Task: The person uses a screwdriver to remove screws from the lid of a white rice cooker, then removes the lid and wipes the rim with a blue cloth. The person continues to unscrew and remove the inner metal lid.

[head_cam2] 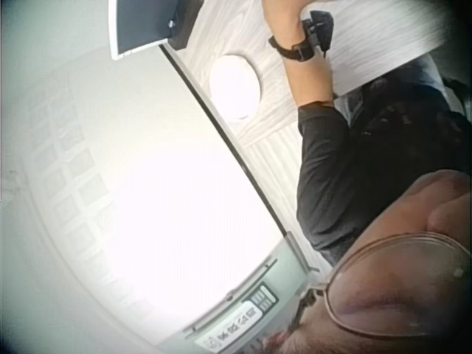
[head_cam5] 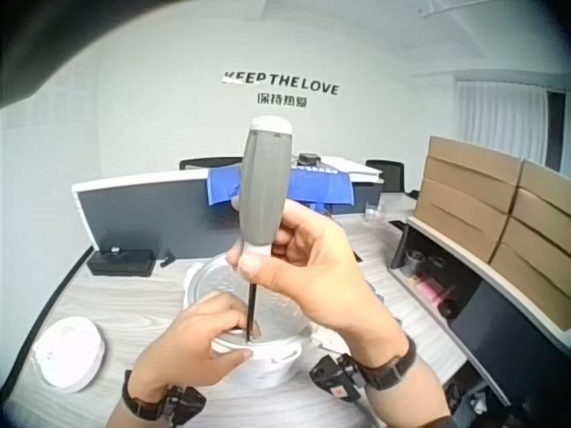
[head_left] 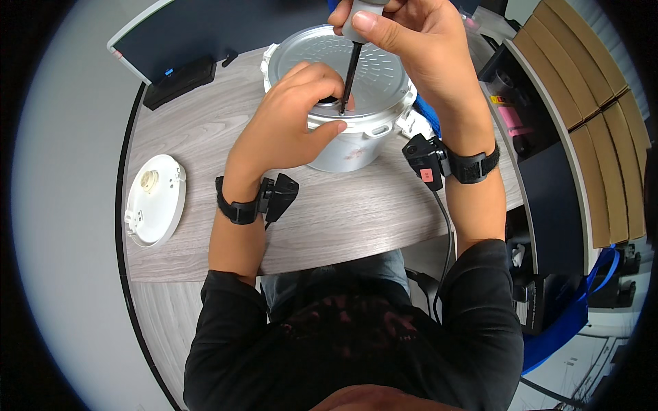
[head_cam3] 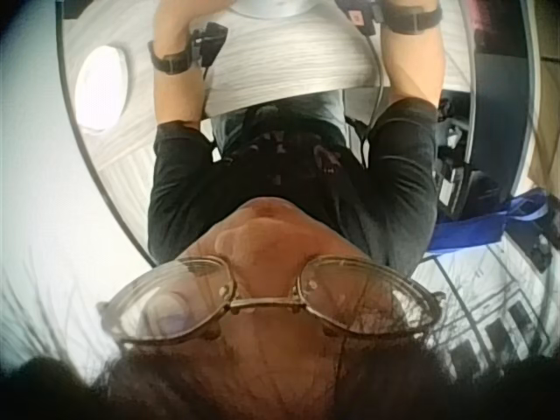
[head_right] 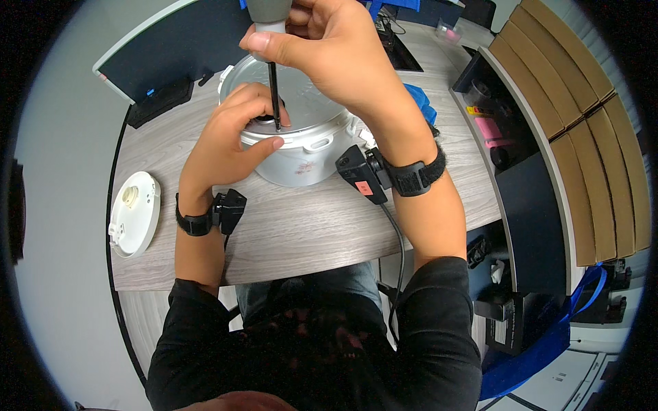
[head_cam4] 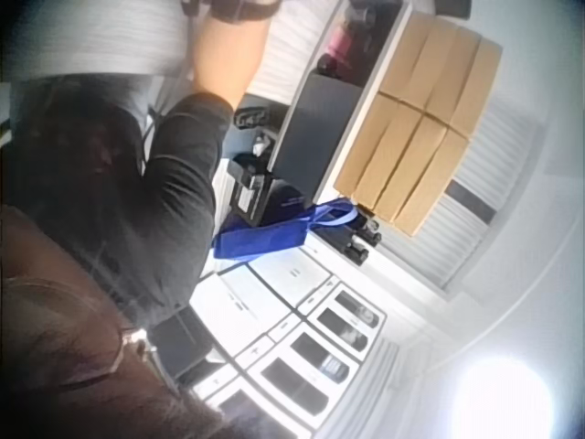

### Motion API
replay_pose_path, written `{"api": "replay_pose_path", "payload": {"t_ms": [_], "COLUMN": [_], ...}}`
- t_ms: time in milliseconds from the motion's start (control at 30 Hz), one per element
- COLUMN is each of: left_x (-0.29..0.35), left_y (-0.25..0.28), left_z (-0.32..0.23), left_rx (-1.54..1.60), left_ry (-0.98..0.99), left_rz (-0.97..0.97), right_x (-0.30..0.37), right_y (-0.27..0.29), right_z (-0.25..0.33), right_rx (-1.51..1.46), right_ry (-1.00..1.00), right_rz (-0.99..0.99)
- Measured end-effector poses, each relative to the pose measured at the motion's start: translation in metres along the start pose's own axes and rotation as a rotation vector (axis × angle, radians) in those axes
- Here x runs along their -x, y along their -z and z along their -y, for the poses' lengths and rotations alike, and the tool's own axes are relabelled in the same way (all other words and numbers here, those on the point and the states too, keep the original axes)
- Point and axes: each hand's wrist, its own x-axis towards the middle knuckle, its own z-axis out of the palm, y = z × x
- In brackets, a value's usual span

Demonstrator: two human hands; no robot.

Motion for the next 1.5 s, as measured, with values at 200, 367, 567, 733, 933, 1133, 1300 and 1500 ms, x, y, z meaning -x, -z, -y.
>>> {"api": "replay_pose_path", "payload": {"t_ms": [200, 367, 567, 733, 933, 1133, 1300, 1500], "left_x": [-0.001, -0.001, -0.001, 0.0, 0.001, 0.002, 0.002, 0.003], "left_y": [-0.002, -0.003, -0.006, -0.007, -0.006, -0.005, -0.006, -0.007], "left_z": [-0.003, -0.004, -0.004, -0.005, -0.004, -0.004, -0.006, -0.005], "left_rx": [-0.008, -0.016, -0.045, -0.125, -0.154, -0.205, -0.208, -0.188], "left_ry": [0.024, 0.039, 0.022, 0.022, 0.023, -0.009, 0.019, 0.033], "left_rz": [-0.023, -0.021, -0.027, 0.007, 0.025, 0.015, 0.025, 0.017], "right_x": [-0.004, -0.004, -0.005, -0.004, -0.005, -0.002, -0.005, -0.001], "right_y": [0.004, 0.001, 0.002, -0.005, 0.005, 0.003, 0.007, 0.002], "right_z": [-0.015, -0.014, -0.014, -0.015, -0.021, -0.019, -0.022, -0.01], "right_rx": [0.246, 0.191, 0.242, 0.101, 0.08, 0.083, 0.146, -0.015], "right_ry": [0.043, 0.131, 0.197, 0.234, 0.172, 0.197, 0.24, 0.123], "right_rz": [-0.018, 0.007, 0.047, -0.04, 0.03, -0.024, 0.003, -0.006]}}
